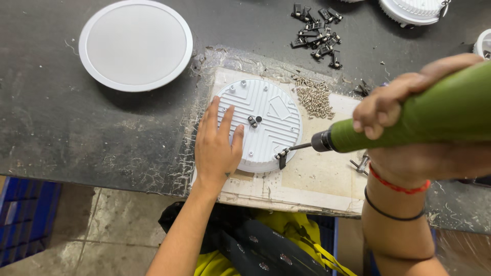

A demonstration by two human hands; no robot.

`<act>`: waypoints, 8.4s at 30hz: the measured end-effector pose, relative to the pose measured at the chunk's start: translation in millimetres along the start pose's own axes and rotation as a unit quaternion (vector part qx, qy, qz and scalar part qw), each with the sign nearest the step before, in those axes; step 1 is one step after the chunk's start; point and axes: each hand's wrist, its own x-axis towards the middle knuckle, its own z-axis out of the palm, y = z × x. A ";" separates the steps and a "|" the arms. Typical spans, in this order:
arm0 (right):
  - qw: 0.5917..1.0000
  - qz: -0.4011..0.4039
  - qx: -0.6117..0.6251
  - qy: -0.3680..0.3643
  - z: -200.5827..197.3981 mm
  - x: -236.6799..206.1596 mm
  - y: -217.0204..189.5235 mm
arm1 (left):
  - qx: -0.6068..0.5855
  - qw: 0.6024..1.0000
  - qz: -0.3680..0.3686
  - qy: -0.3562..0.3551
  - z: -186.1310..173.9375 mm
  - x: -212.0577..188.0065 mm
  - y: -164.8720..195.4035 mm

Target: The person attaches black mounting clips to the back of round LED panel light housings, driving screws with an electric screwdriver to secure each clip. They rotate the housing to reach each position, then stack the finished light fixtures on the workbench and start the next one.

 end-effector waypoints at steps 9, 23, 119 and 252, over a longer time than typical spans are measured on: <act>0.999 0.002 0.017 0.032 -1.8 -18.7 -2.8 | -0.099 0.989 0.106 -0.030 7.5 -18.9 58.4; 0.997 0.016 0.073 0.004 -20.2 -26.6 9.8 | -0.090 0.992 0.088 -0.024 12.0 -19.0 59.9; 0.847 0.233 -0.451 0.155 -164.6 -67.3 24.2 | 0.079 0.996 0.048 0.017 -41.3 -29.2 -27.4; 0.671 -0.036 -0.506 -0.541 76.4 22.0 19.9 | -0.068 0.996 0.062 -0.008 -19.0 -20.5 42.2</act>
